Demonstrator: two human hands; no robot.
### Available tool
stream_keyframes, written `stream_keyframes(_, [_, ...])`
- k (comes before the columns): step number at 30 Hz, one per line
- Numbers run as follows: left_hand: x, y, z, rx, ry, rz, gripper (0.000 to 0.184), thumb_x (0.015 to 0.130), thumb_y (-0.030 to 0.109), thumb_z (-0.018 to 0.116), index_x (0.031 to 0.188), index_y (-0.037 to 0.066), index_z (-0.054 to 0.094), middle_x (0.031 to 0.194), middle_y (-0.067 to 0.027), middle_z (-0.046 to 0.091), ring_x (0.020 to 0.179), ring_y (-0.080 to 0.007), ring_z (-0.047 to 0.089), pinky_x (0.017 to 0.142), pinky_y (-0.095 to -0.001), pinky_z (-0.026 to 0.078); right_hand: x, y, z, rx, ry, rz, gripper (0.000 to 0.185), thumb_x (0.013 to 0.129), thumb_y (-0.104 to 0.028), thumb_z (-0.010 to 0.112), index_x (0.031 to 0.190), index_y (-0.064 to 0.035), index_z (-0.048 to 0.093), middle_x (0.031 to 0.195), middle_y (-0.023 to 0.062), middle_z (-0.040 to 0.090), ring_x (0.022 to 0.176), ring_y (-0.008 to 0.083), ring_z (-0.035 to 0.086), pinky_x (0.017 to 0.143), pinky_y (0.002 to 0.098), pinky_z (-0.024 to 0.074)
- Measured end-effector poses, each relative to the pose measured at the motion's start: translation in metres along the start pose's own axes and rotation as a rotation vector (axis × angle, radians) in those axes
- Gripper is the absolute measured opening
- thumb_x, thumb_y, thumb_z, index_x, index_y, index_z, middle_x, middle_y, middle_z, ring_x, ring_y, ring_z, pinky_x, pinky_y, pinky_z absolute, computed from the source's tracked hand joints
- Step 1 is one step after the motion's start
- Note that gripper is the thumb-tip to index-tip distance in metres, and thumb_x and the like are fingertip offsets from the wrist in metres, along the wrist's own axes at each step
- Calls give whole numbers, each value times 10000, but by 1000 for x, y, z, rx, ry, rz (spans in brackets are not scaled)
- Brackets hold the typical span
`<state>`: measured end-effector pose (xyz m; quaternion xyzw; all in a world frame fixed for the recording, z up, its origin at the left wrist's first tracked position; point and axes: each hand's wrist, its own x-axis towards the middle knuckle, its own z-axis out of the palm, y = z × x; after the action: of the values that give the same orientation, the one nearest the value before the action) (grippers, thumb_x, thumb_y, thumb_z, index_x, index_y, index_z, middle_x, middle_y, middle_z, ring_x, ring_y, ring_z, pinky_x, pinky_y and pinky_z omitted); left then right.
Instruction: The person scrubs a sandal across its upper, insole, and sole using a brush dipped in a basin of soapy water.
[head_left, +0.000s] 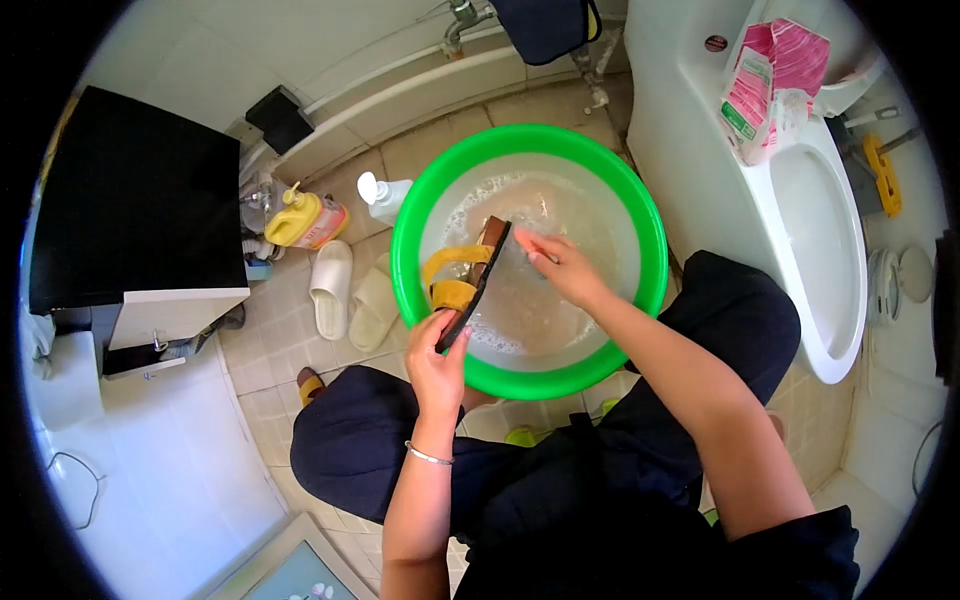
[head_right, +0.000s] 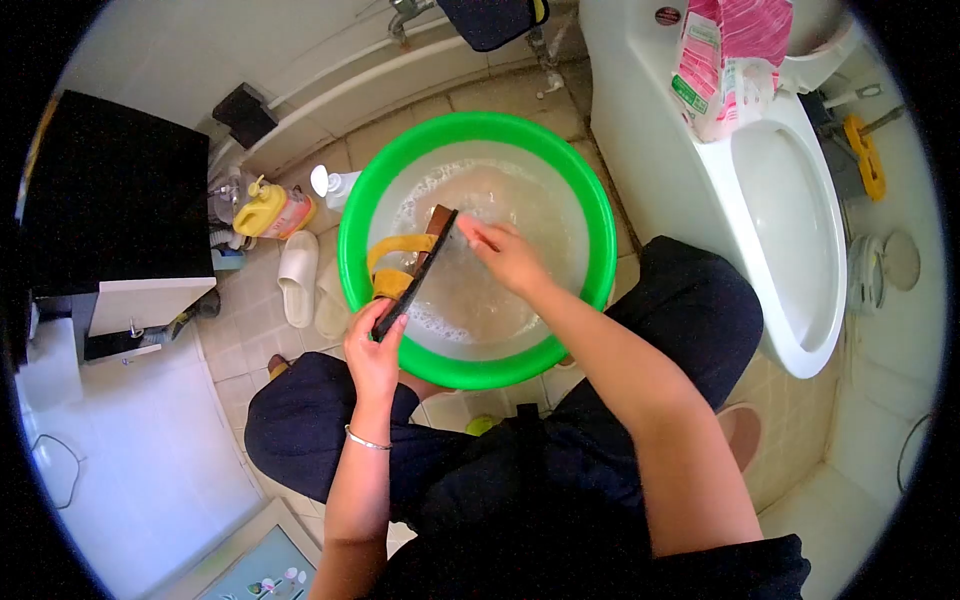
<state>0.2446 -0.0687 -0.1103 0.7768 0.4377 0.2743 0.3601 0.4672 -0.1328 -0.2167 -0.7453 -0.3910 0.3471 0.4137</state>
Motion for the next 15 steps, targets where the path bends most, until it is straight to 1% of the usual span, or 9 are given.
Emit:
stream_keyframes(2, [0, -4, 2, 33, -1, 26, 300, 699, -8, 725, 986, -18, 639, 966, -143, 642, 878, -271, 605, 808, -337, 481, -20, -42, -8, 128, -23, -138, 354, 891, -246, 571, 1223, -121, 574, 1169, 111, 530, 1048, 274, 559, 873, 341, 456])
stream_keyframes(3, [-1, -7, 4, 24, 2, 27, 303, 697, -14, 721, 990, -15, 643, 959, -141, 641, 880, -266, 604, 805, -334, 482, -29, -57, -9, 128, -26, -132, 354, 891, -246, 571, 1223, -121, 574, 1169, 111, 530, 1048, 274, 559, 873, 341, 456])
stream_keyframes(5, [-1, -8, 8, 15, 3, 25, 306, 696, -20, 718, 993, -13, 647, 952, -138, 640, 881, -262, 603, 803, -331, 483, -45, -83, -9, 95, -108, -287, 359, 891, -271, 571, 1224, -138, 575, 1151, 103, 542, 997, 286, 585, 830, 347, 476])
stream_keyframes(6, [-2, -6, 10, -10, 20, -20, 303, 696, -26, 714, 991, -13, 648, 942, -135, 639, 882, -258, 600, 797, -327, 484, -51, -95, -10, 96, -112, -283, 359, 891, -271, 571, 1224, -138, 575, 1151, 103, 542, 997, 286, 585, 830, 347, 476])
stream_keyframes(8, [-3, -7, 14, -31, 30, -68, 301, 696, -32, 711, 990, -14, 649, 931, -131, 639, 883, -255, 598, 791, -323, 486, -59, -110, -9, -126, -244, -272, 366, 883, -287, 577, 1228, -165, 574, 1152, 90, 545, 919, 309, 610, 790, 381, 493])
stream_keyframes(9, [-5, -11, 16, -58, 22, -90, 301, 707, -39, 709, 1000, -28, 642, 937, -130, 630, 887, -229, 604, 807, -309, 482, -53, -101, -4, -140, -196, -248, 370, 878, -293, 577, 1235, -194, 569, 1140, 88, 543, 845, 321, 620, 747, 399, 503])
stream_keyframes(11, [-4, -14, 19, -85, 24, -109, 301, 718, -46, 708, 1010, -42, 636, 944, -130, 621, 891, -203, 610, 822, -295, 477, -46, -90, -2, -134, -156, -216, 361, 881, -298, 571, 1227, -193, 573, 1130, 91, 545, 844, 318, 619, 741, 399, 504])
stream_keyframes(13, [-5, -15, 22, -119, 60, -149, 276, 705, -42, 700, 976, -15, 652, 902, -122, 632, 877, -229, 590, 777, -309, 485, -53, -101, -4, -129, -112, -177, 352, 884, -303, 565, 1218, -193, 577, 1120, 93, 546, 843, 315, 619, 735, 399, 505])
stream_keyframes(15, [-3, -16, 24, -89, 41, -101, 275, 707, -41, 700, 977, -14, 652, 902, -122, 630, 875, -225, 589, 777, -308, 485, -74, -125, -3, -241, -230, -286, 373, 879, -250, 593, 1247, -199, 566, 1128, 81, 532, 844, 291, 614, 732, 365, 500])
